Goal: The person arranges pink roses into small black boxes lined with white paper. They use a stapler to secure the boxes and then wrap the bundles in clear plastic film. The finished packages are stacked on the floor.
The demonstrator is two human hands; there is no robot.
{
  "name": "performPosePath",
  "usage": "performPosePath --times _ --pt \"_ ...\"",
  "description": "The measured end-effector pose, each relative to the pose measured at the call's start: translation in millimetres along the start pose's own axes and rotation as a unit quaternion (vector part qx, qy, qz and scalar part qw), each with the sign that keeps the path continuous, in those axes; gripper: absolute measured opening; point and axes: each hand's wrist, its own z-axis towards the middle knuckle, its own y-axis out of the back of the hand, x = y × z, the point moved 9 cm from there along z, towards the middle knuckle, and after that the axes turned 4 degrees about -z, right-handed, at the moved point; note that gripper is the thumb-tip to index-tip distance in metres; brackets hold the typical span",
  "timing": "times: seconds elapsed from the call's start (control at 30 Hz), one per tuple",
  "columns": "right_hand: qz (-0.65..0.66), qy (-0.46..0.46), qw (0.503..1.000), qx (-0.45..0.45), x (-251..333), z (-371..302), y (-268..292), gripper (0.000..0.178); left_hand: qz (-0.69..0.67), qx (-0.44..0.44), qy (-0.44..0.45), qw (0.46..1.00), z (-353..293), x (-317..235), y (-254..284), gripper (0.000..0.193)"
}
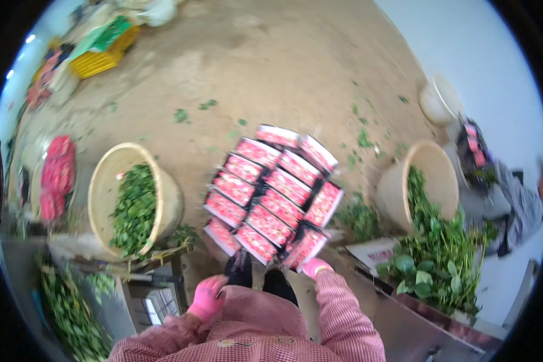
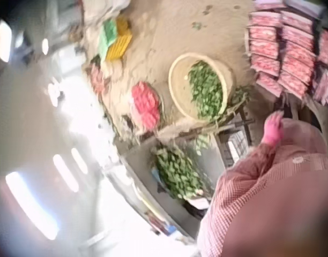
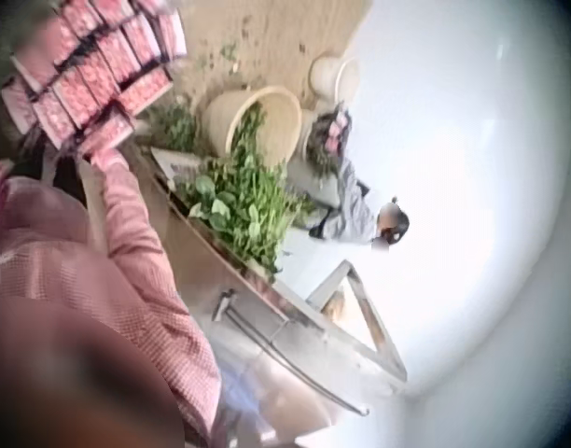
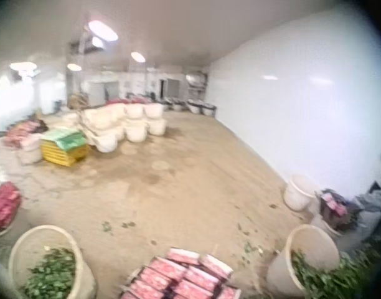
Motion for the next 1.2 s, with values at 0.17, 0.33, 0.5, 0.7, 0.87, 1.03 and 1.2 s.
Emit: performPosePath --times 0.17,0.33,0.5,0.7,0.87,1.03,1.2 --pt "-0.151 0.104 0.983 0.020 69.5 -65.3 11.8 0.054 -0.114 -0.148 0.314 0.931 -197.2 29.0 28.6 0.037" --pt "-0.287 0.253 0.924 -0.013 163.3 -87.0 3.2 0.037 -0.167 -0.153 0.364 0.904 -306.8 4.7 -22.6 0.044" --pt "-0.384 0.386 0.836 -0.067 417.4 -213.8 -72.1 0.046 -0.272 -0.346 0.469 0.766 -520.7 3.5 -99.2 0.046" --pt "-0.319 0.703 0.631 -0.077 669.8 -404.7 -340.1 0.049 -0.210 -0.596 0.506 0.587 -755.9 -32.4 -131.0 0.038" --pt "-0.302 0.842 0.446 -0.031 811.3 -601.8 -575.4 0.066 -0.191 -0.718 0.479 0.468 -858.9 -39.2 -134.5 0.038" --pt "-0.380 0.853 0.359 -0.018 879.9 -746.4 -810.3 0.076 -0.210 -0.756 0.478 0.395 -935.8 -26.6 -153.0 0.039" --pt "-0.483 0.804 0.345 -0.039 904.2 -773.4 -1004.1 0.097 -0.330 -0.828 0.411 0.192 -999.1 -17.4 -246.6 0.042"
